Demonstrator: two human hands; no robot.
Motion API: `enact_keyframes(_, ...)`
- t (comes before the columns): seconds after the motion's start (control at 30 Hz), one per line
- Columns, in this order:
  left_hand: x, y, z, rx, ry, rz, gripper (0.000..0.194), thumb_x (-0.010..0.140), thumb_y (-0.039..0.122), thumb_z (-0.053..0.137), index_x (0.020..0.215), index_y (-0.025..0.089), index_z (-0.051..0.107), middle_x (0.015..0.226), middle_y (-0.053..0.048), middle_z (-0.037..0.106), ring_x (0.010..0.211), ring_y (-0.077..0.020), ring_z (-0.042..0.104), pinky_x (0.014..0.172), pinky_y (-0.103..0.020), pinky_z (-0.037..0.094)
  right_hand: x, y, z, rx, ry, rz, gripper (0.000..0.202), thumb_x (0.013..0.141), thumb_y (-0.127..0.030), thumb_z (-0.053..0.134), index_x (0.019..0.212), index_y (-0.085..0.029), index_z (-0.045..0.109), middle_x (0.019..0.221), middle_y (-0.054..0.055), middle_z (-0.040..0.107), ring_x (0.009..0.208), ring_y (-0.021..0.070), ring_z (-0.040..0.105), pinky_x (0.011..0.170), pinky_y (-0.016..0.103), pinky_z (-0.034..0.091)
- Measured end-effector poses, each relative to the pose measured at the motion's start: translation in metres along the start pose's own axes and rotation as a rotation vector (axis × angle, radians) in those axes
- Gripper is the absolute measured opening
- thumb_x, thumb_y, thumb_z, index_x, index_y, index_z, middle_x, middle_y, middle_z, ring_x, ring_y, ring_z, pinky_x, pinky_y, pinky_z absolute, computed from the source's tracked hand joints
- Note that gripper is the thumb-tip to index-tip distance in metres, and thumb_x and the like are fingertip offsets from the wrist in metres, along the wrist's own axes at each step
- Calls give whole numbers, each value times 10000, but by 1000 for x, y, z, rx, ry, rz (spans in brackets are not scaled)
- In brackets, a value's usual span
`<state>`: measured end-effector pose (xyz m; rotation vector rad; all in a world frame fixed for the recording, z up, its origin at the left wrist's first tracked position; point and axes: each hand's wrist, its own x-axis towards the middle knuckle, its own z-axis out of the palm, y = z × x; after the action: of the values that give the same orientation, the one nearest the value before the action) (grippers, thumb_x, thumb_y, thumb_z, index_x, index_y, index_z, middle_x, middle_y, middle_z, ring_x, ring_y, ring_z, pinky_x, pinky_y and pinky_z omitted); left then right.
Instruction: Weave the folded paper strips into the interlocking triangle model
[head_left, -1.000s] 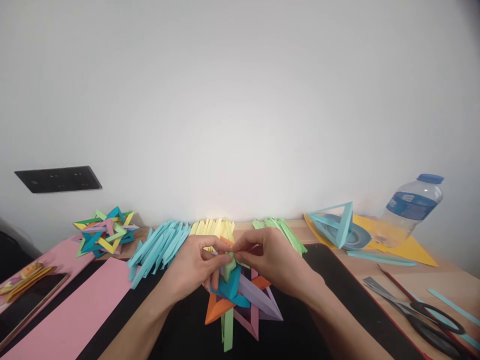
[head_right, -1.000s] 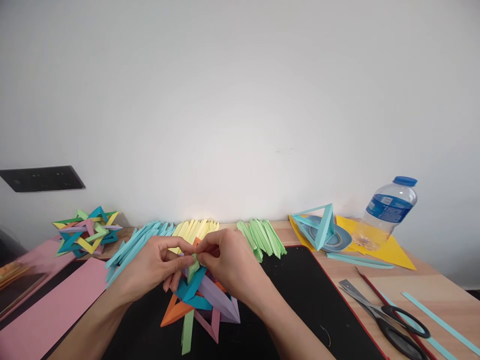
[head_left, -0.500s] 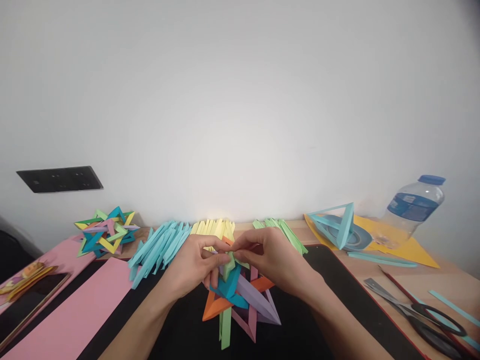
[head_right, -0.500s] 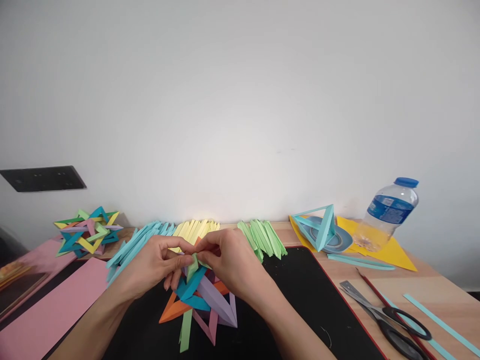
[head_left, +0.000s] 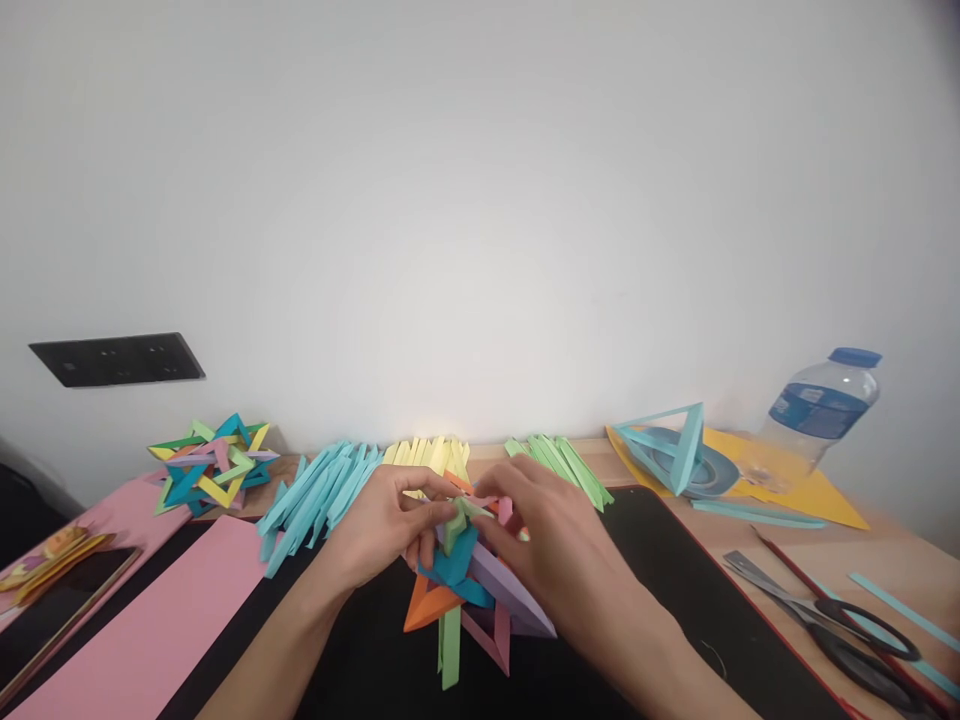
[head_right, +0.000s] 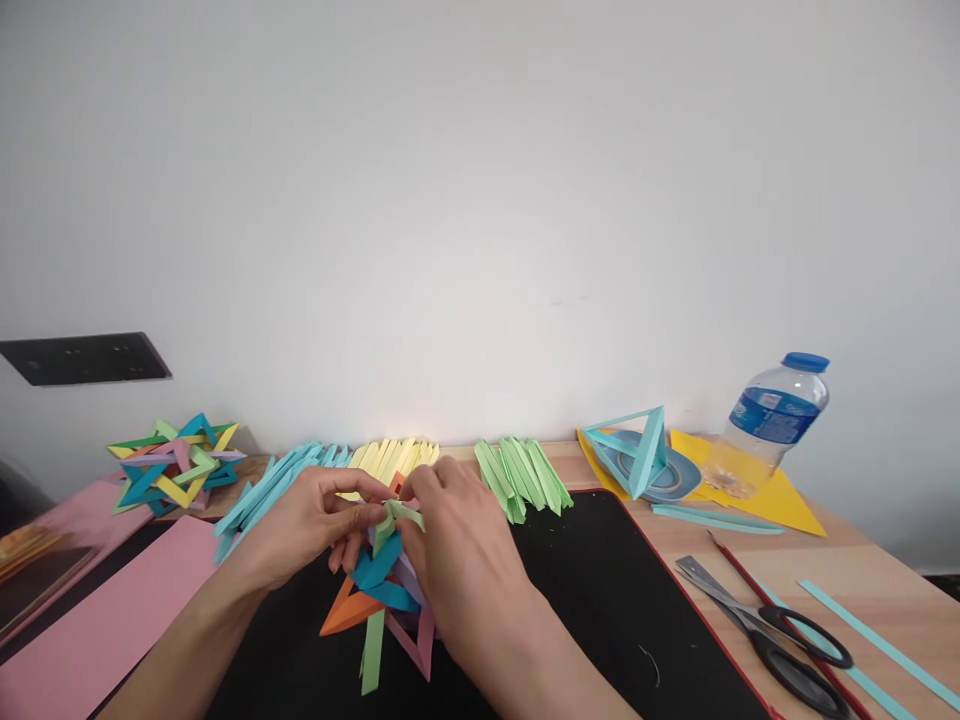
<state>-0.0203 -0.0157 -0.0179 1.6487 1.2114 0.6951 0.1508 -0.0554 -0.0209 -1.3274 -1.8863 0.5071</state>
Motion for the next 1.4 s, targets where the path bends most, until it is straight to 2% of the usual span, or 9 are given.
enact_keyframes(0.1, -1, 0, 2, -3, 0, -12, 187, 773, 322, 638, 830, 152, 688, 341, 49, 524, 310, -91, 475, 356, -173, 374, -19, 4, 2, 473, -7, 265, 171, 829, -327, 561, 755, -182, 613, 573, -2, 583, 463, 123, 535, 458, 231, 423)
enact_keyframes(0.2, -5, 1, 7, 27, 22, -19, 200, 771, 335, 637, 843, 154, 683, 302, 70, 466, 279, -86, 434, 320, -163, 323, -40, 8, 11, 895, 7, 435, 339, 769, -466, 629, 884, -147, 623, 552, -1, 599, 450, 118, 547, 459, 234, 466)
enact_keyframes(0.33, -17, 1, 17, 33, 54, -28, 202, 766, 340, 638, 840, 155, 667, 276, 83, 434, 255, -80, 391, 301, -161, 280, -57, 7, 22, 1273, 157, 561, 448, 625, -418, 787, 941, -129, 653, 757, 59, 675, 597, 134, 617, 494, 212, 494)
enact_keyframes(0.57, -34, 5, 26, -18, 66, -46, 190, 754, 321, 638, 824, 147, 670, 302, 74, 466, 256, -83, 417, 304, -170, 273, -62, -9, 36, 1555, 208, 753, 500, 473, -331, 881, 881, -116, 689, 581, 13, 644, 540, 113, 606, 484, 180, 495)
enact_keyframes(0.7, -41, 9, 34, -9, 85, -42, 178, 743, 312, 641, 822, 155, 670, 324, 76, 472, 263, -84, 419, 298, -175, 271, -64, -11, 45, 1501, 294, 739, 506, 493, -365, 869, 890, -126, 667, 615, 3, 642, 519, 112, 597, 426, 175, 455)
enact_keyframes(1.0, -47, 7, 45, -11, 117, -80, 270, 733, 339, 626, 887, 121, 667, 318, 76, 464, 260, -86, 409, 303, -180, 316, -60, -11, 62, 1370, 500, 713, 434, 495, -371, 863, 735, -146, 581, 544, -69, 543, 369, 14, 380, 354, 145, 304)
enact_keyframes(1.2, -48, 7, 40, -49, 86, -59, 283, 712, 356, 665, 868, 121, 681, 350, 58, 513, 281, -89, 442, 321, -186, 341, -78, -4, 72, 1266, 465, 666, 429, 600, -452, 794, 861, -156, 627, 688, 19, 650, 490, 108, 557, 402, 195, 409)
enact_keyframes(1.3, -49, -1, 35, -45, 79, -50, 315, 735, 370, 665, 931, 123, 678, 344, 44, 539, 284, -92, 453, 334, -185, 345, -92, 5, 63, 1026, 474, 568, 339, 691, -462, 722, 851, -169, 661, 713, 56, 687, 578, 179, 627, 449, 245, 477)
enact_keyframes(1.4, -49, -6, 31, -48, 68, -39, 320, 749, 379, 662, 943, 125, 679, 349, 28, 565, 290, -94, 463, 353, -187, 360, -90, 16, 42, 600, 494, 230, 157, 793, -336, 636, 760, -201, 709, 720, 56, 690, 654, 199, 645, 569, 278, 520)
